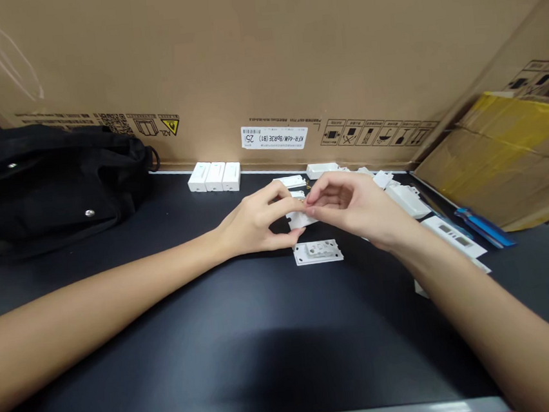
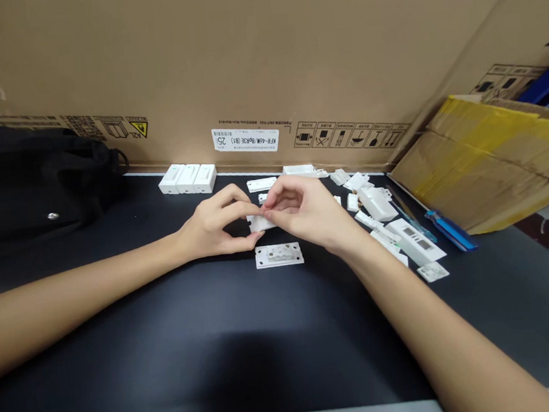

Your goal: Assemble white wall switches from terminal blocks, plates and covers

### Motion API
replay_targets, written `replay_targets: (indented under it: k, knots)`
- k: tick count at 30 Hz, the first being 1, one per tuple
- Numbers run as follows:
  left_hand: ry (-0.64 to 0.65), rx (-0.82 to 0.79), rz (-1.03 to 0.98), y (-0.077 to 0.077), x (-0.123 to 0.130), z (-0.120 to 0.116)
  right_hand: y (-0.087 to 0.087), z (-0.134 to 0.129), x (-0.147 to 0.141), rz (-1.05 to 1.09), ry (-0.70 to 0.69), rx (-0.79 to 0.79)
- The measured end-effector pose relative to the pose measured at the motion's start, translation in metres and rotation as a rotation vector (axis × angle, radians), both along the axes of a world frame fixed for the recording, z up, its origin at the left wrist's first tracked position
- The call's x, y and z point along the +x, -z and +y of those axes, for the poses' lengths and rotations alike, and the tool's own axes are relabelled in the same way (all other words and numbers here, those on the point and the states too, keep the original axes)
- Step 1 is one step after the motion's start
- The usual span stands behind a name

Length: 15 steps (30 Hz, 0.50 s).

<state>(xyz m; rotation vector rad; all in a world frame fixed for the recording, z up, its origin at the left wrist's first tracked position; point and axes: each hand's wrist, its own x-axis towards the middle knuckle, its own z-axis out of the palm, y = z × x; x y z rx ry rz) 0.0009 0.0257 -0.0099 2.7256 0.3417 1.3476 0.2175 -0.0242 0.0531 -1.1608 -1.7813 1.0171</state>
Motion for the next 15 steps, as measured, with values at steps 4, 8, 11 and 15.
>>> replay_targets:
  k: [4,8,11,15]
  knots:
    - [0.005,0.010,-0.003,-0.0001,0.0002,0.0010,0.0016,0.0009,-0.0003,-0.101,0.045,0.097]
    - [0.015,0.010,0.002,-0.0002,0.0002,0.0022,0.0030,0.0009,-0.0029,-0.134,0.102,0.121]
    - [0.013,-0.005,0.007,-0.0007,0.0001,0.0019,0.0044,0.0008,-0.0056,-0.167,0.143,0.113]
    - [0.012,-0.025,0.012,-0.0024,0.0000,0.0002,0.0058,0.0004,-0.0075,-0.183,0.176,0.113]
